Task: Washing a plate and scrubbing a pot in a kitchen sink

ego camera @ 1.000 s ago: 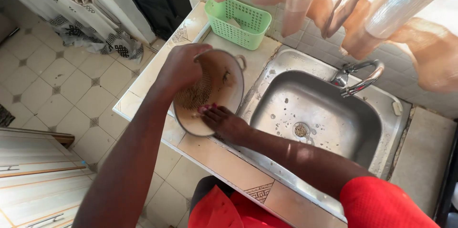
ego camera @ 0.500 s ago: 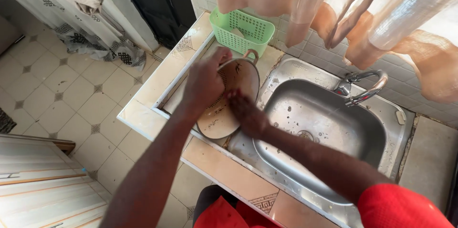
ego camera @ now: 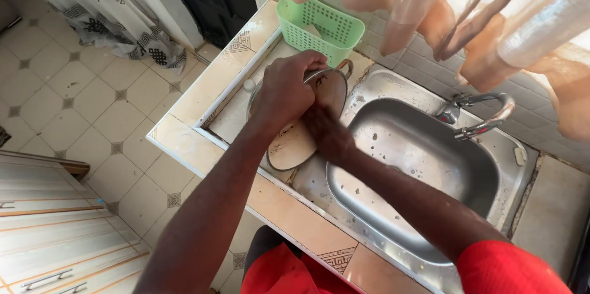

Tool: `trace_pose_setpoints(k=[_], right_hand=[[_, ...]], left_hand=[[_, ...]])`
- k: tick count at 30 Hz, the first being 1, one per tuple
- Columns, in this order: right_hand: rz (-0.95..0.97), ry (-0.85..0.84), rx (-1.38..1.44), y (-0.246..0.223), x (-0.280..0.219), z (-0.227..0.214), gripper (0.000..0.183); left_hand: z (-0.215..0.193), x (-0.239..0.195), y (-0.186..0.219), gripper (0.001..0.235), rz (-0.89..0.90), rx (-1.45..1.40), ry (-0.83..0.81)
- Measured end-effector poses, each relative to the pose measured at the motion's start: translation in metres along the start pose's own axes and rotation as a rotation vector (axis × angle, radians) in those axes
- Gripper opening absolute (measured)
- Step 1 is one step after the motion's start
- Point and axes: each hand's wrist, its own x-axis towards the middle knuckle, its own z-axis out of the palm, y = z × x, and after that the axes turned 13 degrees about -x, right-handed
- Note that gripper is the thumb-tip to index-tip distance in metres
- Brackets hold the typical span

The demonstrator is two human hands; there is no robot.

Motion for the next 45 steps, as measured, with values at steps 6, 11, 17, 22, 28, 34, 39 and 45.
trace_pose_setpoints(k=[6,11,17,22,28,34,39,45], right_hand=[[0.012,0.07,0.203,-0.042,0.021,-0.005,0.06],[-0.044,0.062,0.49,-0.047,0.028,-0.09,0.108],[-0.04,0.054,-0.098,0.009,-0.013,0.01,0.075],[0.275,-0.118,0.925,-0.067,0.024,-0.1,0.089],[0.117,-0.009,0.617,-0.035,-0.006,-0.033,0.086],[0.042,0.085,0.16,0.024,0.002,-0.07,0.085],[0.103,0.179,0.739,-0.068,0.01,-0.089,0.09],[0.509,-0.5,1.788,-0.048,0.053,-0.181,0.092]], left_hand=[[-0.002,0.007,-0.001,0.056,-0.084,-0.03,0.023],[0.009,0.006,0.003,0.051,-0.066,0.021,-0.054],[-0.002,-0.002,0.008,0.051,-0.065,-0.039,-0.043],[0.007,-0.001,0.005,0.046,-0.069,-0.02,0.008],[0.008,0.002,0.005,0.043,-0.039,-0.055,0.034],[0.012,-0.002,0.0,0.045,-0.031,-0.046,0.027],[0.014,0.0,0.006,0.039,-0.006,-0.066,0.016],[0.011,0.001,-0.006,0.031,-0.017,-0.034,0.026]])
